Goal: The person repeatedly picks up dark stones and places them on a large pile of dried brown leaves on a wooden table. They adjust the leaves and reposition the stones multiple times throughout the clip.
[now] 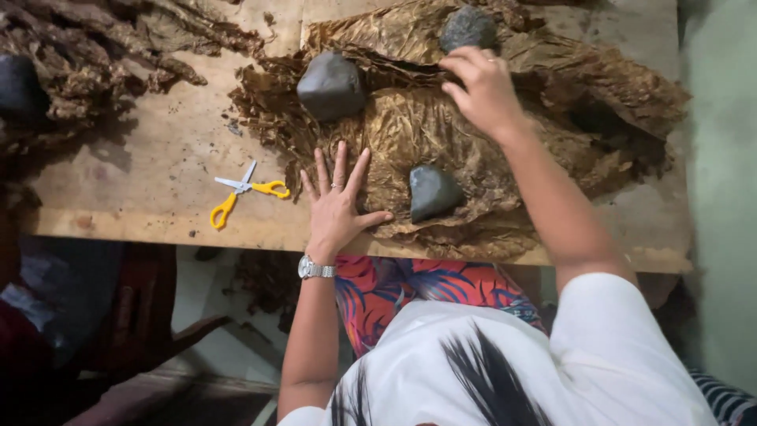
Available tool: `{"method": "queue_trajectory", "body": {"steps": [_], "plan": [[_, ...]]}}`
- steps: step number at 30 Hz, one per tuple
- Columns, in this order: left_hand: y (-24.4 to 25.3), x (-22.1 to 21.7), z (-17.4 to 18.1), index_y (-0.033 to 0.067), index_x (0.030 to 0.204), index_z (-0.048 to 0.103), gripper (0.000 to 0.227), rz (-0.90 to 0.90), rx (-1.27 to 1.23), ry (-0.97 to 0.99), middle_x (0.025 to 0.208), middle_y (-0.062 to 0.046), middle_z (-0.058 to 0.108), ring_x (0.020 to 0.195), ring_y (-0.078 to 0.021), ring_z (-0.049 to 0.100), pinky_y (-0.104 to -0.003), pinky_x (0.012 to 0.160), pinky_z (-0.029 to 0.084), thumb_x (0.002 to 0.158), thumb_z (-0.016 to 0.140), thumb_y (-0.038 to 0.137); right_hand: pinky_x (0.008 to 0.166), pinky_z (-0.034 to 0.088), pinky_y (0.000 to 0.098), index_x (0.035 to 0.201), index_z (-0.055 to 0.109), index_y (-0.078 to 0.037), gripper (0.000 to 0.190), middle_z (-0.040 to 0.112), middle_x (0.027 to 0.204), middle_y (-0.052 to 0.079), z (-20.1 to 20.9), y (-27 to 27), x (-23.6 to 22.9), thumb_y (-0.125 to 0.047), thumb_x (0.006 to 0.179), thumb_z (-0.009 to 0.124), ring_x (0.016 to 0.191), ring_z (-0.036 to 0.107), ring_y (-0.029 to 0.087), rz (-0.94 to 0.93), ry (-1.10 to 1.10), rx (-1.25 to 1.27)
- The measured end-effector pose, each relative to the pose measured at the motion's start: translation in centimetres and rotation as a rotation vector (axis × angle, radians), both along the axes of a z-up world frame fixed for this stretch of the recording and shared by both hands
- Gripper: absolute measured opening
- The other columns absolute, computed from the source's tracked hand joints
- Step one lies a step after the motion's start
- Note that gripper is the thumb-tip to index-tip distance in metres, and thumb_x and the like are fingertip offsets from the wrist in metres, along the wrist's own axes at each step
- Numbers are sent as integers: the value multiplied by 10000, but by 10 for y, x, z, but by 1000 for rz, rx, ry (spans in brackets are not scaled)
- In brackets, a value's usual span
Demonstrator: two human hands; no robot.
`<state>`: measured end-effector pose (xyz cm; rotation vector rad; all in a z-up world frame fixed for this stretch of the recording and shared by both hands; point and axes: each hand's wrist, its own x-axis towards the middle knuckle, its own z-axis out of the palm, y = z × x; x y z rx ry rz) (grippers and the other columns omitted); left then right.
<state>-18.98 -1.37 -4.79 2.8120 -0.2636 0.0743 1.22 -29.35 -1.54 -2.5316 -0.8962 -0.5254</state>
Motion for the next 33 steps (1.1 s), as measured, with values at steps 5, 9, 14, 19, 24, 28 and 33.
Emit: {"method": "queue_trajectory", "body": {"steps": [5, 9, 14, 19, 24, 28, 33], "plan": [[-1, 0, 29, 342, 1659, 141, 1192, -27, -148, 125, 1740, -34, -56, 1545, -499, -145, -859, 1065, -5, 712, 690, 812, 911, 527, 388, 1034, 760, 0, 221, 762, 1026, 148, 26, 29, -50, 106, 846, 811, 970, 674, 274, 57, -142, 273], [-25, 10, 62, 197, 1569, 346, 907, 111, -637, -129, 1549, -128, 398, 1387, -360, 421, -551, 1074, 406, 840, 784, 512, 938, 511, 373, 1067, 777, -137, 118, 740, 1046, 60, 26, 54, -98, -105, 954, 761, 1006, 688, 276, 240, 189, 631], [-44, 17, 34, 141, 1331, 487, 504, 247, -1453, -66, 1126, -82, 675, 944, -222, 754, -329, 753, 681, 934, 788, 63, 829, 559, 383, 1045, 785, -101, 101, 759, 928, 103, 23, 75, -125, -102, 949, 754, 870, 723, 290, 323, 297, 667], [-42, 26, -7, 9, 1097, 574, 271, 553, -1906, -109, 929, -118, 668, 724, -241, 708, -408, 617, 673, 939, 769, 112, 1040, 468, 409, 1122, 781, -137, 205, 725, 1178, 70, 45, 52, -124, -164, 925, 830, 1117, 659, 276, 129, -90, 543], [-55, 36, 2, -66, 1146, 490, 501, 790, -2037, -131, 1058, -212, 530, 820, -314, 619, -525, 594, 660, 867, 838, 163, 1031, 457, 496, 1215, 724, -63, 297, 660, 1283, 166, 38, -12, -128, -118, 944, 833, 1188, 629, 391, -13, 56, 417], [-52, 46, -30, -21, 1116, 577, 397, 757, -2113, -104, 953, -183, 658, 743, -295, 704, -521, 614, 674, 885, 821, 191, 1061, 433, 491, 1282, 711, -29, 391, 692, 1206, 166, 0, -44, -113, 1, 902, 796, 1146, 655, 388, 73, 91, 230], [-30, 40, -24, 20, 1072, 617, 251, 621, -2219, -77, 1015, -167, 679, 936, -294, 693, -557, 781, 660, 934, 735, 193, 998, 447, 434, 1270, 757, -13, 327, 701, 1095, 158, 21, -43, -110, -15, 955, 843, 1033, 646, 344, 127, 41, 215]]}}
